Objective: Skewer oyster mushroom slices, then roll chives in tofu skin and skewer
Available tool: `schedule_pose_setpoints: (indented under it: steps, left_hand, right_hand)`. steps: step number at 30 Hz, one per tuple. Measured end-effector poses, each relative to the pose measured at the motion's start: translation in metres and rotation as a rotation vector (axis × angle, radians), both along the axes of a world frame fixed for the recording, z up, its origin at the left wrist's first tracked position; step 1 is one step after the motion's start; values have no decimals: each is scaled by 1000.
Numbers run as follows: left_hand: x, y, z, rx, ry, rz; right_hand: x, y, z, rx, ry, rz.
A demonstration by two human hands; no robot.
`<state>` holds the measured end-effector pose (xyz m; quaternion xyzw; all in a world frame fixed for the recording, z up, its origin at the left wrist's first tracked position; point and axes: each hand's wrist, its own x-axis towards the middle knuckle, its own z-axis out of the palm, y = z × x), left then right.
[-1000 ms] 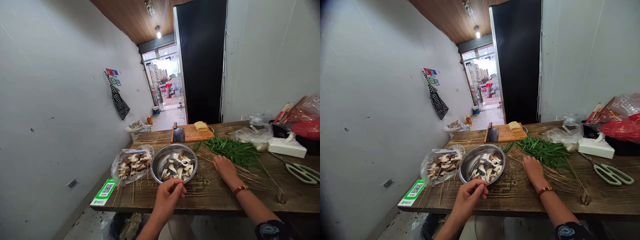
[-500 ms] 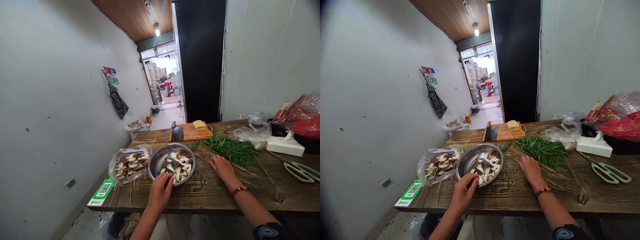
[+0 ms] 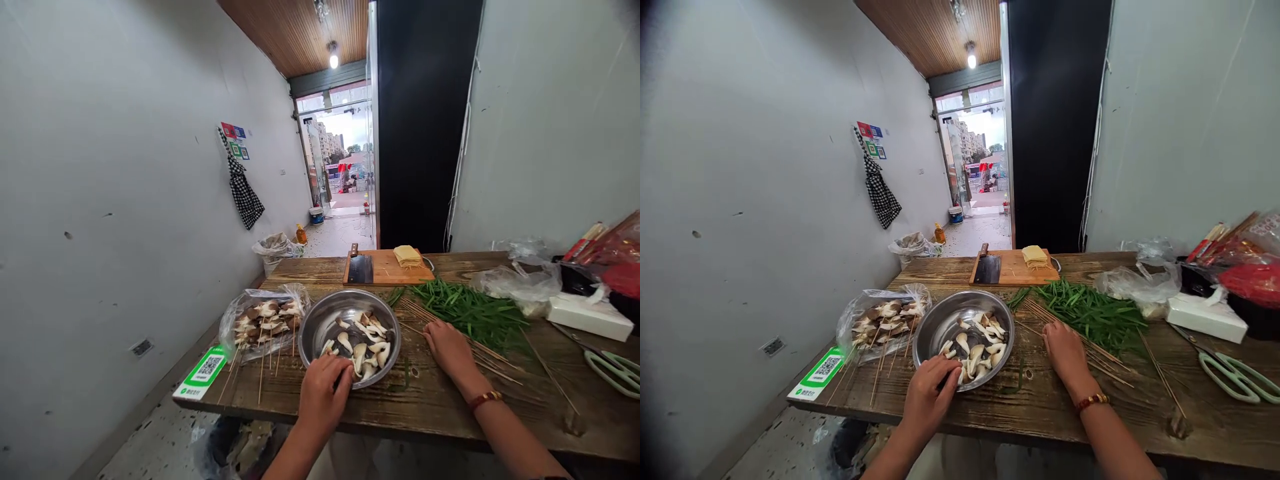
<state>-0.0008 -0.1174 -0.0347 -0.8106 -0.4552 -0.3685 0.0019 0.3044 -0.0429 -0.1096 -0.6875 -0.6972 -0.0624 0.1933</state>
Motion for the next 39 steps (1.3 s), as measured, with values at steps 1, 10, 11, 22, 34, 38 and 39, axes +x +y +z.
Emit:
schedule_pose_setpoints:
  steps: [1,10,11,22,34,38,39]
  left_hand:
    - [0,0,0,-3,12,4]
    - [0,-2,1,14,-35,-27]
    - [0,-2,1,12,-39,-31]
    - [-13,0,-11,-13,-139,-96]
    - [-22,0,-17,-37,-170,-127]
    - [-22,1,-15,-26,-145,-126]
    - [-22,1,-14,-25,-141,-128]
  right_hand:
    - [0,0,-1,0,-4,-1]
    - [7,5,-4,-86,15,86]
    - [7,8,-4,-103,15,93]
    - [-2,9,-3,-176,-30,99]
    - [-9,13,12,-129,73,35]
    - [-7,9,40,58,132,-50]
    - [-8,8,49,107,149,-56]
